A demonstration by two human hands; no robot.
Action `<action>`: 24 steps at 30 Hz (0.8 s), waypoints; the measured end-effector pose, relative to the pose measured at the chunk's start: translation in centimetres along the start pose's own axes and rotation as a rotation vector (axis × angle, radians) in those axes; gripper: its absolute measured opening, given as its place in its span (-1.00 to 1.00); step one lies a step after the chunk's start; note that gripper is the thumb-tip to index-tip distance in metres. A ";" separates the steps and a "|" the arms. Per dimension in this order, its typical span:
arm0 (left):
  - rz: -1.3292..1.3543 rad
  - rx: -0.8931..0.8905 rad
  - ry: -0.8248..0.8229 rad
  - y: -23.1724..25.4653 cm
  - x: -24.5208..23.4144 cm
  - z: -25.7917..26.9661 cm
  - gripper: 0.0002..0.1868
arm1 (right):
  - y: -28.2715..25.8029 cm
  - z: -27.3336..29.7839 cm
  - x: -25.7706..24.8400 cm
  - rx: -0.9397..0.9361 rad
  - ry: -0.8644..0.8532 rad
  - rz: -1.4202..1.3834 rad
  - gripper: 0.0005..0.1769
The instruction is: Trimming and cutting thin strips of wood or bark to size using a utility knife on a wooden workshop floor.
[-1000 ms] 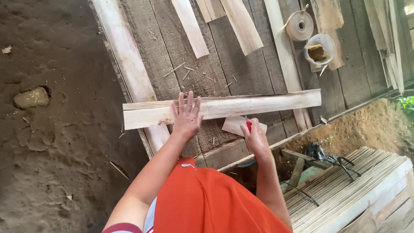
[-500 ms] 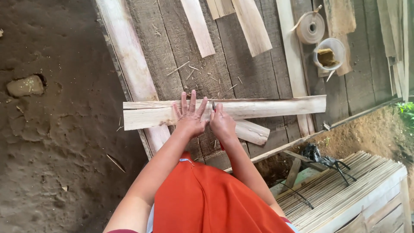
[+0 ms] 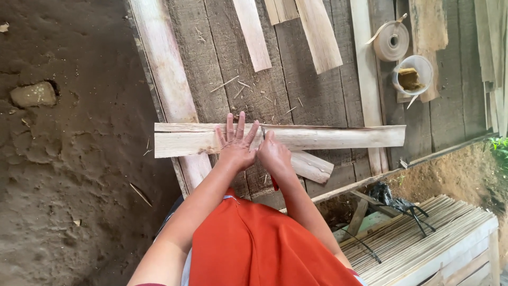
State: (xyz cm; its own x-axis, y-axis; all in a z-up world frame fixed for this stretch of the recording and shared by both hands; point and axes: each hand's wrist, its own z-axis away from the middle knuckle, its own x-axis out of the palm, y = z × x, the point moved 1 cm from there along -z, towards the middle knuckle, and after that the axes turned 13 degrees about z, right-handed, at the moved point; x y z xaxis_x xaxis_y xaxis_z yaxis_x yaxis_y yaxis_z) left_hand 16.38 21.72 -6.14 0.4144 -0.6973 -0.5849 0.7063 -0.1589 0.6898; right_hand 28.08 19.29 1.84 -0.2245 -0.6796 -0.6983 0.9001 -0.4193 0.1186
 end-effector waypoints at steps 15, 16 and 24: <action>-0.012 -0.012 0.011 1.4 -1.6 1.2 -0.08 | 0.3 -0.3 0.9 -0.002 -0.041 -0.059 -0.55; -0.014 -0.014 0.014 1.6 -1.8 1.3 -0.08 | 0.2 0.1 0.5 -0.005 -0.040 -0.059 -0.55; 0.032 -0.091 -0.030 2.2 -2.5 1.8 -0.12 | 0.5 3.2 2.7 0.000 -0.108 -0.039 -0.61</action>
State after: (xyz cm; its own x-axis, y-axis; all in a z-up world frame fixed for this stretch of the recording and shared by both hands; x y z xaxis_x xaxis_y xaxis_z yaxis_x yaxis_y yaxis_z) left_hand 15.87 21.86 -2.47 0.4210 -0.7217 -0.5494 0.7427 -0.0734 0.6656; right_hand 26.77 15.30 2.22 -0.2981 -0.7240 -0.6220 0.8900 -0.4463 0.0929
